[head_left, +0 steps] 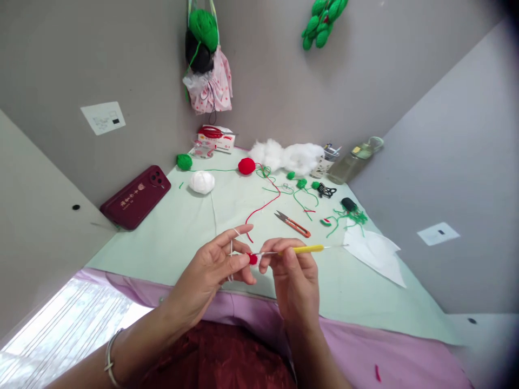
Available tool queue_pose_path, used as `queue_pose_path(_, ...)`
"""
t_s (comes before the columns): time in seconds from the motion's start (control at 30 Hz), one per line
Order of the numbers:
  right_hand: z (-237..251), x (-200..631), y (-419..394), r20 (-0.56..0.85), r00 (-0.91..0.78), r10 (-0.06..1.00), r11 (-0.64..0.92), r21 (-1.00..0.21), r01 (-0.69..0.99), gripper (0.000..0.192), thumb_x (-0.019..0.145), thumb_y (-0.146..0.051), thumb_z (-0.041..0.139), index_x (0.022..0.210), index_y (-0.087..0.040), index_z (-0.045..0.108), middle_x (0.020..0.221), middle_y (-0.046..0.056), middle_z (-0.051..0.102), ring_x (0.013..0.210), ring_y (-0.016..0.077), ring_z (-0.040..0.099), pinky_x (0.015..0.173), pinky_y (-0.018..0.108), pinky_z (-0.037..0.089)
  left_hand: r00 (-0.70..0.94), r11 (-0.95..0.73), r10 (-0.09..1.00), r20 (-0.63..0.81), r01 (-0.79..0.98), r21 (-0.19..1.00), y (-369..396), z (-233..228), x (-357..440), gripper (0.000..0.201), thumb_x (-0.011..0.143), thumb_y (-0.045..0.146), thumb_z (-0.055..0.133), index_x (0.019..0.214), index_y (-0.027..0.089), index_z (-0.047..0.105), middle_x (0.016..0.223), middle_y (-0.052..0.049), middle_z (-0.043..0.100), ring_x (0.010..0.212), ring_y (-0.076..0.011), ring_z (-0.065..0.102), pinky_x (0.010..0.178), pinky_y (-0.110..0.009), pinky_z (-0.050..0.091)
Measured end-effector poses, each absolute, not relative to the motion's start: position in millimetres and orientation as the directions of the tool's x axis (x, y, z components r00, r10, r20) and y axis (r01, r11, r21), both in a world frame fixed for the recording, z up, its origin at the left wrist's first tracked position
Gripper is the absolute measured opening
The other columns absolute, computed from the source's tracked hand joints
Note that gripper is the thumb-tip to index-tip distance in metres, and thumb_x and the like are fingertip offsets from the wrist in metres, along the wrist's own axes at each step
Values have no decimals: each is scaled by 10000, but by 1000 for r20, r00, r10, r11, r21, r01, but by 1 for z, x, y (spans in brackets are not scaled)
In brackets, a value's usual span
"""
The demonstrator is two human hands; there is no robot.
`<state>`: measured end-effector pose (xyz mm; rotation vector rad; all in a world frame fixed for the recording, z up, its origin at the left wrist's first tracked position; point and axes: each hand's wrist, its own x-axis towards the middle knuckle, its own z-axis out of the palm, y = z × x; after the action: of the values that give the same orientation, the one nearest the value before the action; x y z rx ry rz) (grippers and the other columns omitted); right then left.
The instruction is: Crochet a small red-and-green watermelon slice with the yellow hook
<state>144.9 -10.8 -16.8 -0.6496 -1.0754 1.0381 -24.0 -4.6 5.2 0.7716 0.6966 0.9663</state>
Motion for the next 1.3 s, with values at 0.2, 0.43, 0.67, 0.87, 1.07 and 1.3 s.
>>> queue_pose_path(0.2,-13,151,-21,492,89,866,498,-864,-71,222,1079,-280,548,991,-218,742,928,53,771,698,156,725,675,332,634,372,291,920,-125,-435,852,-4,6,-25,525,902,304,841,1398,239,681,867,51,653,636,-88,675,769,-285,552)
queue_pose_path(0.43,-18,151,-32,780,-129,613,742,-512,432,308,1037,-110,535,1239,-264,707,1041,82,799,937,213,770,750,353,651,257,193,961,-101,-364,911,-6,5,-21,592,826,252,885,1385,247,688,901,44,641,653,-99,660,731,-284,541)
queue_pose_path(0.67,-37,139,-28,856,-124,502,702,-319,637,414,975,-77,649,1312,-299,742,1090,93,774,1000,243,750,814,382,645,325,340,924,-201,-460,821,-6,0,-22,674,784,264,917,1415,217,685,740,69,589,487,-30,340,462,-186,328)
queue_pose_path(0.87,-18,142,-21,574,138,807,571,-819,65,220,1057,-209,566,1023,-248,780,853,35,746,749,184,692,693,360,593,405,423,886,-225,-512,748,0,3,-28,491,828,233,893,1300,211,760,818,45,634,452,20,239,433,-167,257)
queue_pose_path(1.07,-22,133,-21,631,83,771,593,-759,270,226,1029,-163,612,1084,-270,802,944,51,787,852,193,730,697,334,619,283,269,948,-143,-478,836,-7,0,-20,550,785,232,930,1311,257,769,830,42,662,563,-40,479,534,-183,413)
queue_pose_path(1.3,-23,144,-24,677,119,726,614,-716,332,251,1039,-162,585,1100,-280,798,907,48,759,811,199,719,722,367,615,445,492,856,-262,-548,677,-1,-2,-24,398,838,276,890,1214,169,818,566,109,418,479,-26,241,511,-183,347)
